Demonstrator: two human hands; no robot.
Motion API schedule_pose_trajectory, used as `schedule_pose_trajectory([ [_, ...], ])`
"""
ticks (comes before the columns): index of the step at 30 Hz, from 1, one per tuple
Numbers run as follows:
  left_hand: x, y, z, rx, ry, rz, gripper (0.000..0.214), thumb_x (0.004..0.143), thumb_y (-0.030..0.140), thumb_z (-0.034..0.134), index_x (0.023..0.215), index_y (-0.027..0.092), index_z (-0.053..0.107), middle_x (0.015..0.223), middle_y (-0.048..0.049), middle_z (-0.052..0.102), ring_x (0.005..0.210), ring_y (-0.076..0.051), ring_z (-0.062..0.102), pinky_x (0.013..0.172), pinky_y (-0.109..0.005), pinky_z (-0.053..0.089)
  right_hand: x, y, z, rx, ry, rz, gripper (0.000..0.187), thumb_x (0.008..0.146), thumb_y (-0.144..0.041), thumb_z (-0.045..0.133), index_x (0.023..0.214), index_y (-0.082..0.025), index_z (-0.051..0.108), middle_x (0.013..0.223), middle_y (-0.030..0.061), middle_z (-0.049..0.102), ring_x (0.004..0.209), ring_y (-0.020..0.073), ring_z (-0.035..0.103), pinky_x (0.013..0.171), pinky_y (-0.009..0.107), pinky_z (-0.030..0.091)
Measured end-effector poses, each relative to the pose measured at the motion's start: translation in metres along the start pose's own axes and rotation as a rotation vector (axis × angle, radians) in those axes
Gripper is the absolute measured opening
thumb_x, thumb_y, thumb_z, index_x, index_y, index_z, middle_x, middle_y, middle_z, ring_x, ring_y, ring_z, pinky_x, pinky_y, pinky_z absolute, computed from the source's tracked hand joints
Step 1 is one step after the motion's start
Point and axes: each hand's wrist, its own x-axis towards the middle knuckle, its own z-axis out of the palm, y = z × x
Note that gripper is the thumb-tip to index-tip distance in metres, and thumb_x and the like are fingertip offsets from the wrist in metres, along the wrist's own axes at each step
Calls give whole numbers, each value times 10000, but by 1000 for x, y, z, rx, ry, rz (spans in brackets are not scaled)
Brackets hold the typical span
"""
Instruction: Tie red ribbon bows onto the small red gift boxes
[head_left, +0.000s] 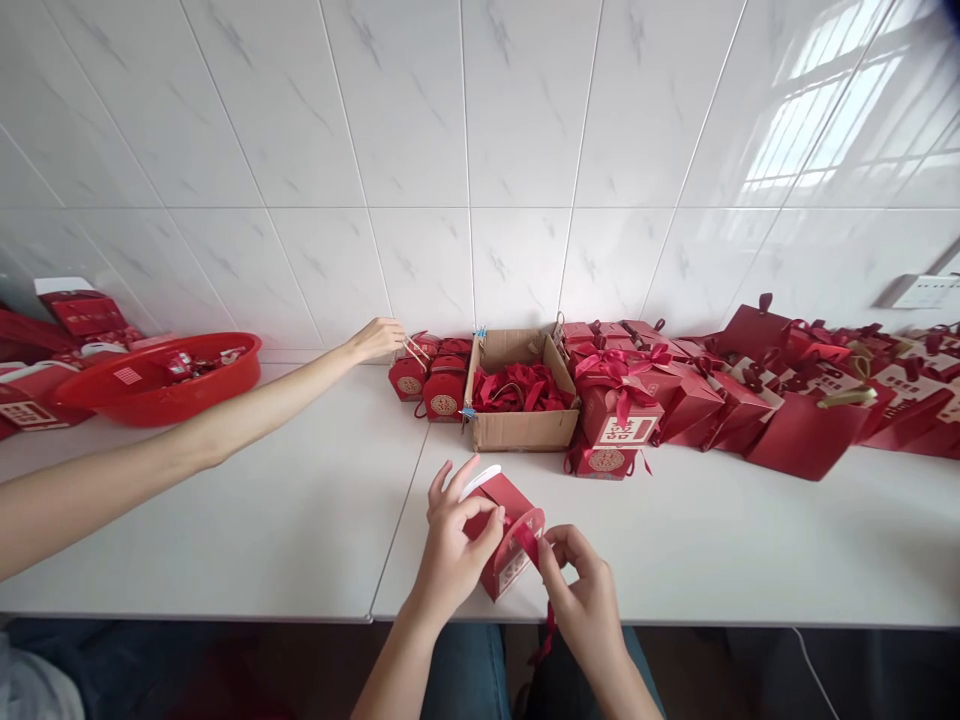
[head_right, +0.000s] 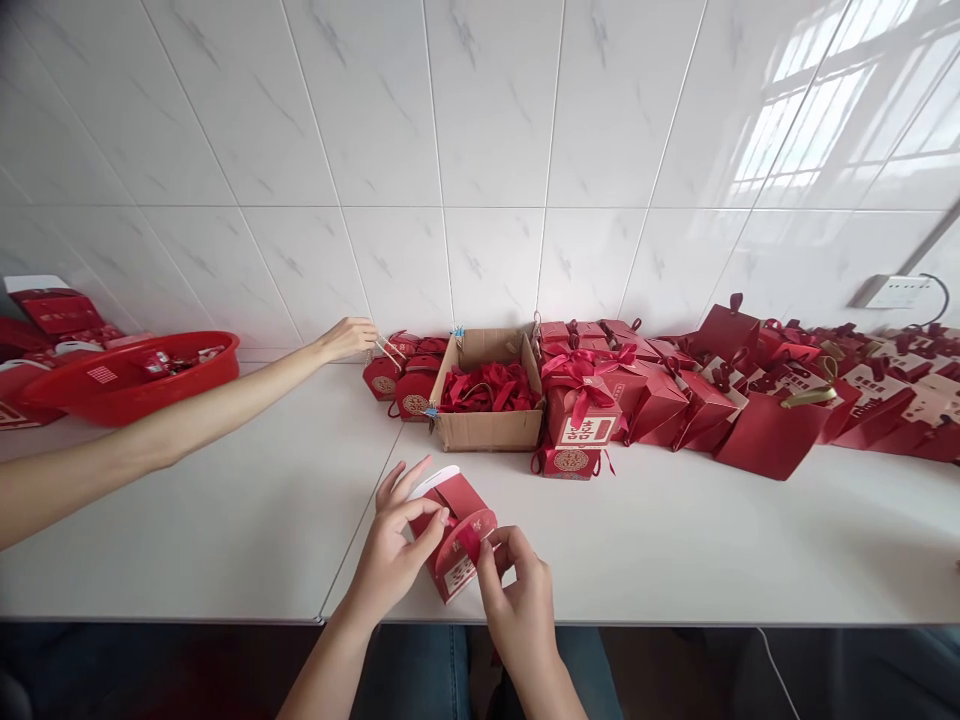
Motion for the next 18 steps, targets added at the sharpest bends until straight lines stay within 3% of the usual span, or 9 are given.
schedule_pose_trajectory([
  [3, 6, 3, -3, -8, 22, 18, 229, 850, 298, 506, 691, 220, 651, 1421, -20, 420, 1376, -300, 187, 1063, -581, 272, 2, -1, 0, 16, -41, -29, 191, 877, -333, 478, 755, -195, 530, 653, 3, 556, 608, 143, 498, 609, 254, 414],
  [6, 12, 9, -9, -29, 44, 40, 222, 855, 295, 507, 703, 225, 654, 1409, -12, 435, 1369, -288, 206, 1069, -556, 285, 5, -3, -2, -16, 30, -106, 149, 869, -317, 502, 836, -194, 579, 864, 68, 605, 832, 199, 568, 772, 321, 446],
  [8, 16, 17, -15, -51, 65, 73, 210, 858, 289, 508, 716, 225, 649, 1396, -12, 449, 1364, -277, 221, 1073, -534, 295, 9, -7, -4, -32, 54, -159, 176, 848, -319, 542, 964, -205, 608, 1062, 110, 578, 1046, 247, 527, 904, 384, 413],
  [11, 19, 33, -27, -92, 71, 171, 193, 860, 268, 510, 732, 227, 649, 1395, -6, 449, 1363, -259, 224, 1084, -499, 297, 15, -15, -7, 21, -79, -193, 292, 841, -332, 567, 1116, -238, 598, 1249, 122, 505, 1208, 271, 436, 993, 429, 365],
  [14, 16, 45, -36, -116, 50, 253, 194, 859, 248, 513, 718, 220, 644, 1417, 1, 417, 1370, -262, 204, 1093, -476, 291, 21, -25, -11, 139, -222, -178, 177, 862, -339, 547, 947, -220, 645, 1199, 107, 549, 1153, 254, 495, 967, 406, 396],
  [18, 7, 36, -32, -167, 99, 181, 152, 892, 239, 459, 858, 226, 606, 1398, -39, 428, 1359, -244, 260, 1094, -456, 290, 29, -41, -25, 281, -160, -179, 122, 861, -308, 567, 801, -213, 613, 1068, 67, 613, 1063, 216, 547, 924, 367, 419],
])
